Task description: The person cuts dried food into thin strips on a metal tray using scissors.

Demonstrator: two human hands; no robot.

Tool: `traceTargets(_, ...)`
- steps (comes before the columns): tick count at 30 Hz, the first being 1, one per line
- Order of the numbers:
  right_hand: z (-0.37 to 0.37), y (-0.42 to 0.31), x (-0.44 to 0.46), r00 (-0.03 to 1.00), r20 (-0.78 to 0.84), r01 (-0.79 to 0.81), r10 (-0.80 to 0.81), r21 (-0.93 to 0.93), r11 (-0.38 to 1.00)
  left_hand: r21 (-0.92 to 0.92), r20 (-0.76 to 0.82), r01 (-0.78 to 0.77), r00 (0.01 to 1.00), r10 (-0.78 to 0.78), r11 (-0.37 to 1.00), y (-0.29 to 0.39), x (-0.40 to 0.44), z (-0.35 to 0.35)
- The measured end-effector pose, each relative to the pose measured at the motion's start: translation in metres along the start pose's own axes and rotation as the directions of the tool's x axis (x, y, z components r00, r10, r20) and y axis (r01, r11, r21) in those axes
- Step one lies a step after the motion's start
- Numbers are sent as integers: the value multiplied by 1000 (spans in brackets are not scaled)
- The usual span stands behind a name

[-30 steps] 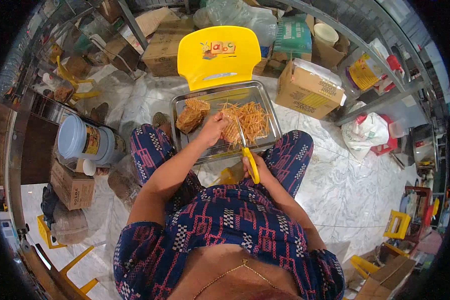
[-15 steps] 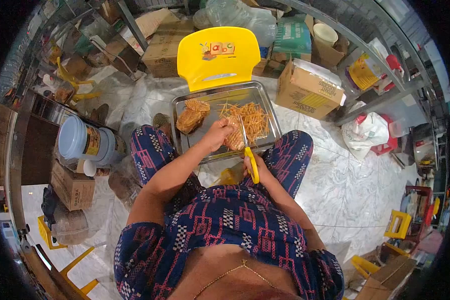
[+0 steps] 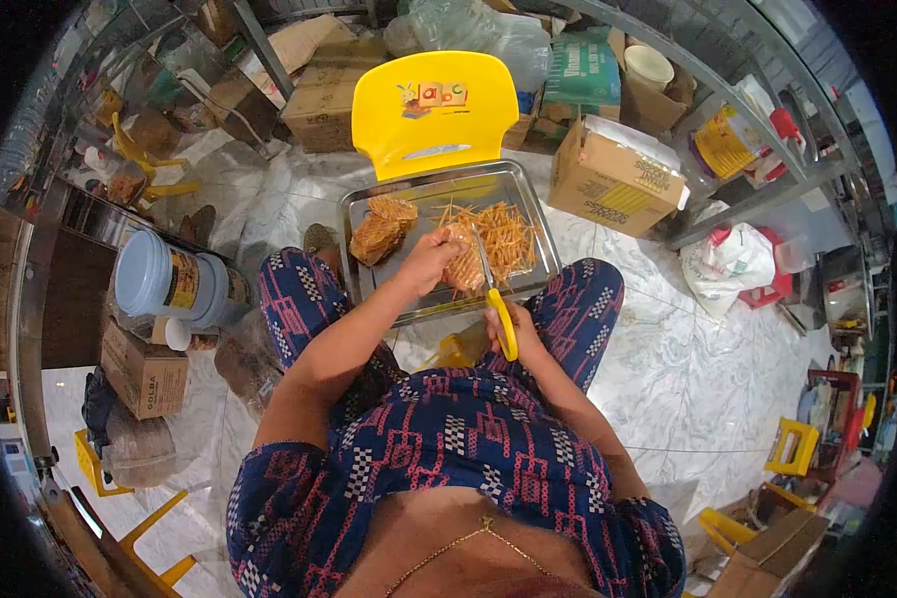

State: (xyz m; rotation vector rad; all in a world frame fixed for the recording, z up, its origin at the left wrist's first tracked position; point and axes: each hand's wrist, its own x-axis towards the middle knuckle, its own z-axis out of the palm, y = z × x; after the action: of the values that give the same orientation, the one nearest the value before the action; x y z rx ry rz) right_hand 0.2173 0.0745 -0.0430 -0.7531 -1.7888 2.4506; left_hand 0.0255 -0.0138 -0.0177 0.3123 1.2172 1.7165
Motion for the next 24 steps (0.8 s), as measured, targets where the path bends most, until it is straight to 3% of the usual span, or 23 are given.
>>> traceTargets(2,-2,3,1,999,44,0,1,-25,1000,-19,20,-41,999,42,999,6,3,-7)
traceTargets(7,-3,11,4,988,146,58,-45,-83,995,-138,-123,-40,992,23,990,22,2,-14)
traceTargets(16,5,-5,-4,977,187,120,-98,-112,986,-108,-123,-104,988,90,989,17,6,-17)
traceTargets(24,3,-1,-4,985,154,94,-76,-115,989,-17,-85,-63,994,61,998,13,7,-17)
